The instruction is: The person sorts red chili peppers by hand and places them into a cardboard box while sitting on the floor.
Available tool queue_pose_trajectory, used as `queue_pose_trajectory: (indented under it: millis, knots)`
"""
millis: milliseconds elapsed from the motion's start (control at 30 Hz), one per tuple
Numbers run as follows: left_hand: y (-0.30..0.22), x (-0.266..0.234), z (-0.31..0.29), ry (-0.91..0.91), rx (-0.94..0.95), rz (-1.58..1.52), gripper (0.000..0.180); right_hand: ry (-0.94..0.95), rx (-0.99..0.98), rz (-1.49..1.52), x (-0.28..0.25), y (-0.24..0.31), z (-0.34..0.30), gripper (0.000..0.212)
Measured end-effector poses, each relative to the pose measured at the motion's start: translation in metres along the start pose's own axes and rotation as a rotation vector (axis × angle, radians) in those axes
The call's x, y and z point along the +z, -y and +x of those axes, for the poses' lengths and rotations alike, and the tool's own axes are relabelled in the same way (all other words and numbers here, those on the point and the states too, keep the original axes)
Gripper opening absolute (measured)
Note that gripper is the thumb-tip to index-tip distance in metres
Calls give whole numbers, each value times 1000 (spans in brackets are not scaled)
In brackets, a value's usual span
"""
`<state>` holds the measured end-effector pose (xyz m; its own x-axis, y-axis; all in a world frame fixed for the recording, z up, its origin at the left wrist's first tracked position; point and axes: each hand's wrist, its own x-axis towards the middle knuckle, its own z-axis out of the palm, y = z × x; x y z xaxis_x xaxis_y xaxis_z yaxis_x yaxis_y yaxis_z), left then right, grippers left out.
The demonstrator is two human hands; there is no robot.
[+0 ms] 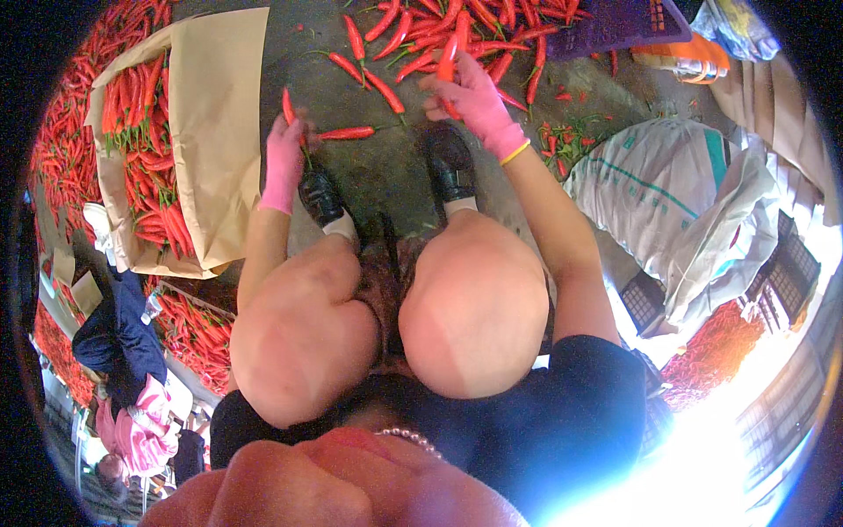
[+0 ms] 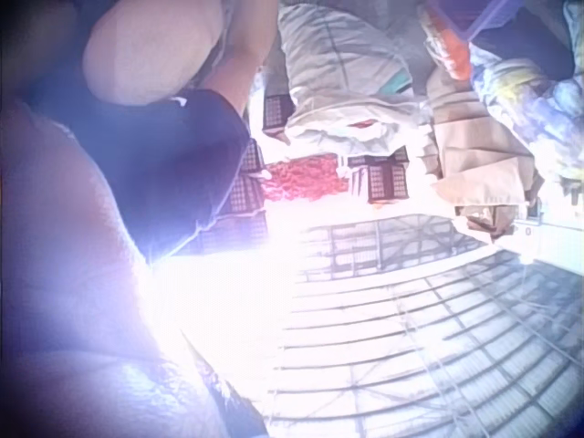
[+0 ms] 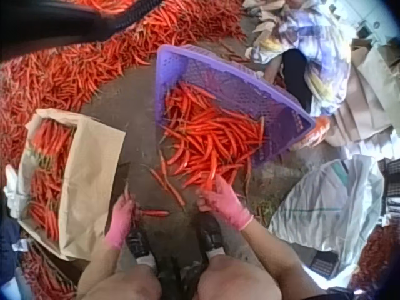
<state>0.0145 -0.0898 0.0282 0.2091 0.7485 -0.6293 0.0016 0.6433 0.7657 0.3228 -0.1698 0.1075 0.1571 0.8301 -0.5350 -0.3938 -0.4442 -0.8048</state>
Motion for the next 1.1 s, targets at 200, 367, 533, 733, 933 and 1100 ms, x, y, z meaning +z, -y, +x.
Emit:
queue_pose_trajectory:
  millis: [200, 367, 533, 733, 933, 1100]
  knots:
    - [15, -1, -9, 96, 9, 102, 30, -221, -159, -315, -17, 40, -63, 16]
    - [33, -28, 5, 34, 525, 889, 33, -975, -555, -978, -192, 205, -247, 20]
    - [34, 19, -1, 230, 217, 1387, 40, -1234, 32, -2416, -297, 232, -344, 68]
    - [51, 7, 0, 84, 251, 991, 41, -330, -721, -1904, -78, 133, -119, 29]
    - [43, -23, -3, 86, 142, 633, 47, -71, -52, -1093, 124, 11, 115, 51]
    - [8, -30, 2, 189, 134, 273, 84, -11, -306, -978, 109, 0, 168, 22]
